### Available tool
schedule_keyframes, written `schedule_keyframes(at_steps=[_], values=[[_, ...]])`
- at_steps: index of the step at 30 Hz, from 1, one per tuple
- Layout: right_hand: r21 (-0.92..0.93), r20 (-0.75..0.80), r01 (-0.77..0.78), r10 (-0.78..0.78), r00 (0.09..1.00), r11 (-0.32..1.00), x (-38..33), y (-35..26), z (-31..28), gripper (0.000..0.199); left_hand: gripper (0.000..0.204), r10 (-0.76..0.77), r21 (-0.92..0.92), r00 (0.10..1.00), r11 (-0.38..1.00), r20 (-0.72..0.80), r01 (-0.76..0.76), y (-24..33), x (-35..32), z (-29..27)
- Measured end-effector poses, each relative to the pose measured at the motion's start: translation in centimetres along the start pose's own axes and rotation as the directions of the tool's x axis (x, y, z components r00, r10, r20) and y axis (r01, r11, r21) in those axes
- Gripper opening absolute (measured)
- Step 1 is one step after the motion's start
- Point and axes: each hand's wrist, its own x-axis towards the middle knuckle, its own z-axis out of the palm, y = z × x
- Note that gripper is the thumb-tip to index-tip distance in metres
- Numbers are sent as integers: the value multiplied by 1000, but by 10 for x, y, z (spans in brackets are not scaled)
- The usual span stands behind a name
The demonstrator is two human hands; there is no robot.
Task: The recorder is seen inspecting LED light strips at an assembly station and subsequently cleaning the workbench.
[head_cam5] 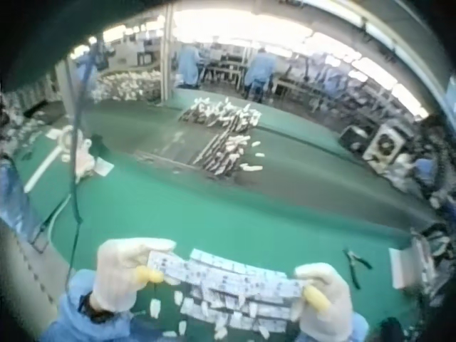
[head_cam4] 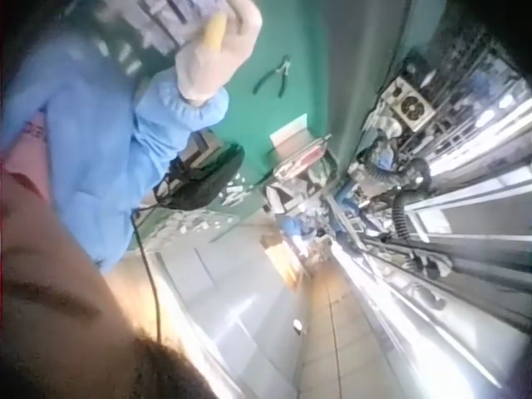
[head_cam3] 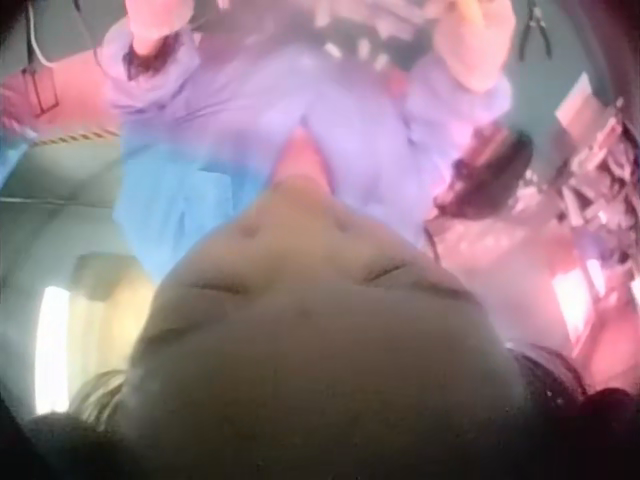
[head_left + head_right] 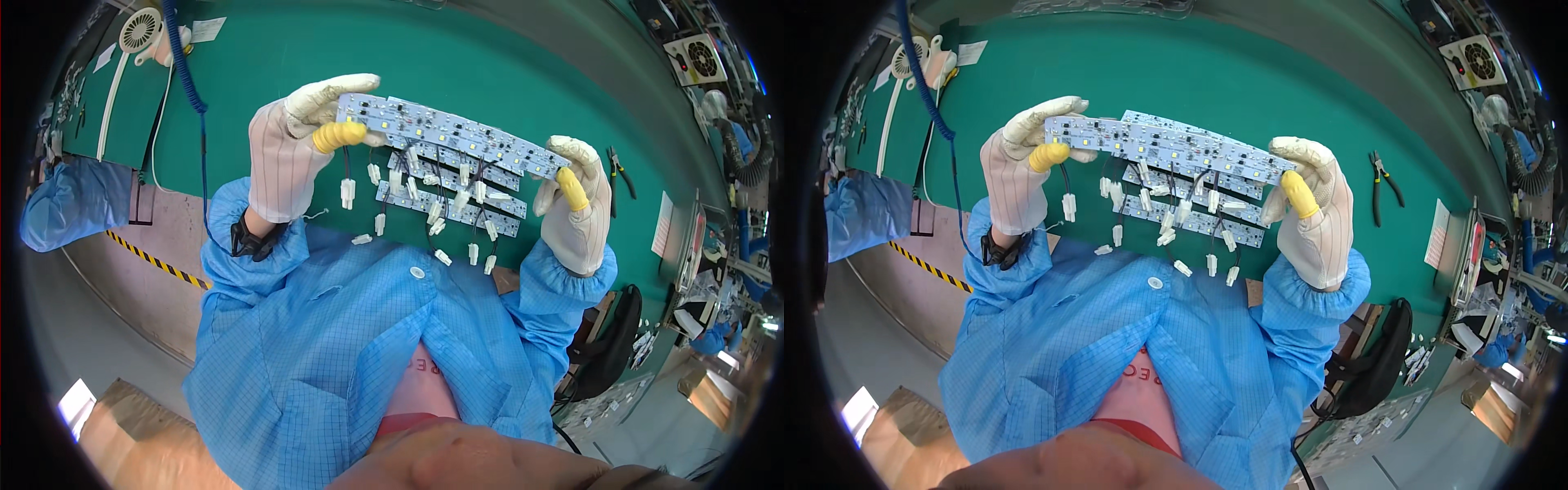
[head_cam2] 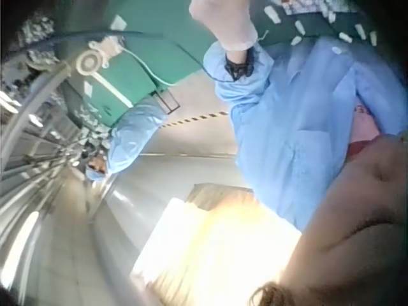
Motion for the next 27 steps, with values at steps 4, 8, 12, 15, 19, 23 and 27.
schedule_keyframes(at_steps=[4,8,12,15,19,23,27], values=[[-60,19,9,-8,1000,998,-4,-14,11,39,46,23,210,994,978,-106,0,-6,3,-2],[-78,59,3,2,998,997,-10,-19,7,58,41,-43,387,992,918,-117,86,-14,15,-4],[-113,121,-36,50,991,993,-13,-32,14,63,36,-38,528,993,844,-116,94,-13,15,-6],[17,178,59,-61,982,998,-13,-25,15,64,37,-78,536,990,834,-119,130,-14,16,-8],[36,226,60,-67,972,998,-12,-24,12,60,38,-88,490,991,863,-97,125,-18,17,-13],[42,183,22,-30,983,999,-11,-23,12,57,40,-19,424,991,903,-134,75,-27,16,-15],[-59,104,-25,31,994,998,-4,-21,7,49,47,85,256,991,965,-108,-55,-21,7,-7]])
